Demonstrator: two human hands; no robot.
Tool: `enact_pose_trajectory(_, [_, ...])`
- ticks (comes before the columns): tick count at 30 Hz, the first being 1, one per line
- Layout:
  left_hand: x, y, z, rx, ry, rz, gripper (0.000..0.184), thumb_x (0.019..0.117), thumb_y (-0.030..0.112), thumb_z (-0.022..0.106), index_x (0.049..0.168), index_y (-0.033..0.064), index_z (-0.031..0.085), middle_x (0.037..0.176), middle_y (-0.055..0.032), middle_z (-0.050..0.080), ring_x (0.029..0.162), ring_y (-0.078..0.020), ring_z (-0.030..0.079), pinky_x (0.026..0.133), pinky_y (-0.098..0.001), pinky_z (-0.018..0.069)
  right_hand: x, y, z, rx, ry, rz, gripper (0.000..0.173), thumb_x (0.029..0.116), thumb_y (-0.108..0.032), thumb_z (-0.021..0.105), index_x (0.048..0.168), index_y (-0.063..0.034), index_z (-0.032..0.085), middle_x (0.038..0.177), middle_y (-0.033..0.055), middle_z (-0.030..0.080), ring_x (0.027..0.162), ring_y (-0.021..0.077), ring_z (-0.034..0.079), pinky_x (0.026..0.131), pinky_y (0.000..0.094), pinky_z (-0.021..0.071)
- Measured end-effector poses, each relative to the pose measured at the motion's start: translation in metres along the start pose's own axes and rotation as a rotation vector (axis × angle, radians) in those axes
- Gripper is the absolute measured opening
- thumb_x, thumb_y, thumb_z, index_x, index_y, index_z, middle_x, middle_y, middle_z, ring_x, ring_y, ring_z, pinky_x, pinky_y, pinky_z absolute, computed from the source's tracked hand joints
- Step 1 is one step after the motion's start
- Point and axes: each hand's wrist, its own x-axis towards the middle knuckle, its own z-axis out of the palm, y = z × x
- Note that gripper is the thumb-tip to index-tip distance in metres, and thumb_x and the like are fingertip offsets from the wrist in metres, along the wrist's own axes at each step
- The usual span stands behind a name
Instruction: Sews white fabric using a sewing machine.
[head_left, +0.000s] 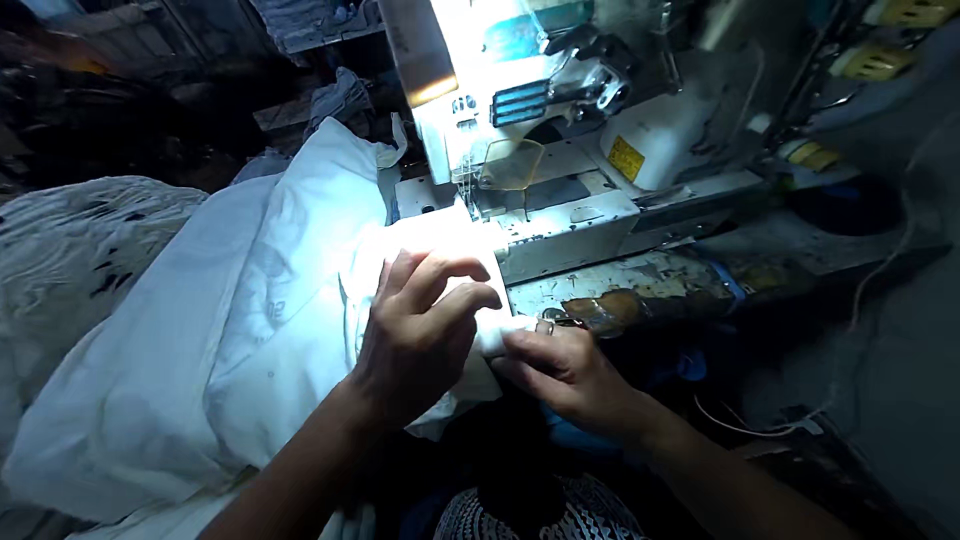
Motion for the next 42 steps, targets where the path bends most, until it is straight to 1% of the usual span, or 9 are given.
enact_pose_trajectory(2, [0.022,0.006,-0.009,0.134,-0.322,0.085,0.018,0.0930,0.008,0.059,0.088,0.0131,0.075,0.106,-0.0071,0.071,0.102,-0.0249,0.064,0.085,-0.0430,0.0476,0.000,0.002,-0.001,-0.181,-0.020,-0.084,0.025,0.1011,-0.023,0.059,0.093,-0.0040,0.073,0.076,0.0078,0.068,0.067,0.0124,0.063,0.063,0.0250,0.0519])
enact_pose_trajectory(5, [0.043,-0.007,0.000,0.101,-0.947,-0.005,0.006,0.0901,0.005,0.068,0.087,0.0069,0.074,0.086,-0.0100,0.068,0.083,-0.0290,0.067,0.076,-0.0499,0.0502,0.005,0.020,0.005,-0.053,-0.042,-0.027,0.022,0.0978,-0.022,0.064,0.092,-0.0033,0.074,0.086,0.0077,0.072,0.088,0.0115,0.067,0.083,0.0259,0.0531])
enact_pose_trajectory(7, [0.058,-0.014,-0.004,-0.019,-1.129,-0.134,0.008,0.0908,0.008,0.070,0.091,0.0008,0.072,0.086,-0.0131,0.067,0.082,-0.0290,0.066,0.072,-0.0465,0.0516,0.006,0.036,0.011,0.091,0.006,0.072,0.022,0.0965,-0.021,0.068,0.097,-0.0010,0.077,0.094,0.0074,0.075,0.095,0.0061,0.068,0.089,0.0223,0.0530])
enact_pose_trajectory(12, [0.070,-0.067,-0.018,0.207,-1.002,-0.082,0.019,0.0882,0.027,0.077,0.077,0.0127,0.071,0.073,-0.0034,0.063,0.070,-0.0223,0.063,0.061,-0.0436,0.0469,0.008,0.066,0.026,0.253,0.120,0.162,0.017,0.0952,-0.012,0.069,0.091,0.0022,0.077,0.080,0.0041,0.074,0.073,-0.0013,0.067,0.073,0.0149,0.0556])
enact_pose_trajectory(15, [0.072,-0.084,-0.023,0.315,-0.860,0.031,0.022,0.0837,0.033,0.073,0.070,0.0191,0.063,0.065,0.0017,0.056,0.061,-0.0200,0.061,0.049,-0.0426,0.0433,0.018,0.077,0.030,0.259,0.136,0.144,0.017,0.0954,-0.012,0.069,0.092,0.0023,0.078,0.080,0.0039,0.074,0.071,-0.0018,0.067,0.071,0.0144,0.0560])
enact_pose_trajectory(20, [0.090,-0.082,-0.034,0.357,-0.863,-0.073,0.021,0.0851,0.027,0.076,0.070,0.0161,0.066,0.064,-0.0004,0.057,0.063,-0.0210,0.061,0.052,-0.0422,0.0393,0.033,0.086,0.030,0.185,0.162,0.110,0.017,0.0933,-0.012,0.071,0.090,0.0036,0.077,0.082,0.0080,0.075,0.075,-0.0003,0.067,0.074,0.0140,0.0544])
enact_pose_trajectory(30, [0.079,-0.093,-0.039,0.352,-0.699,-0.004,0.027,0.0814,0.040,0.062,0.063,0.0208,0.057,0.059,0.0043,0.045,0.054,-0.0165,0.053,0.046,-0.0379,0.0357,0.034,0.090,0.030,0.179,0.174,0.163,0.017,0.0930,-0.016,0.072,0.094,-0.0005,0.079,0.082,0.0049,0.074,0.070,-0.0018,0.064,0.069,0.0136,0.0526])
enact_pose_trajectory(35, [0.089,-0.104,-0.036,0.333,-0.781,-0.144,0.028,0.0836,0.033,0.073,0.063,0.0224,0.058,0.057,0.0056,0.047,0.054,-0.0142,0.052,0.051,-0.0406,0.0368,0.038,0.088,0.030,0.146,0.180,0.159,0.019,0.0930,-0.017,0.072,0.092,0.0005,0.078,0.077,0.0049,0.072,0.066,-0.0020,0.061,0.064,0.0129,0.0509])
enact_pose_trajectory(42, [0.087,-0.099,-0.045,0.347,-0.698,-0.076,0.034,0.0821,0.045,0.065,0.058,0.0241,0.052,0.053,0.0073,0.041,0.049,-0.0124,0.048,0.047,-0.0377,0.0331,0.036,0.081,0.029,0.102,0.201,0.116,0.018,0.0932,-0.017,0.071,0.091,-0.0001,0.078,0.078,0.0054,0.073,0.068,-0.0011,0.063,0.066,0.0133,0.0516])
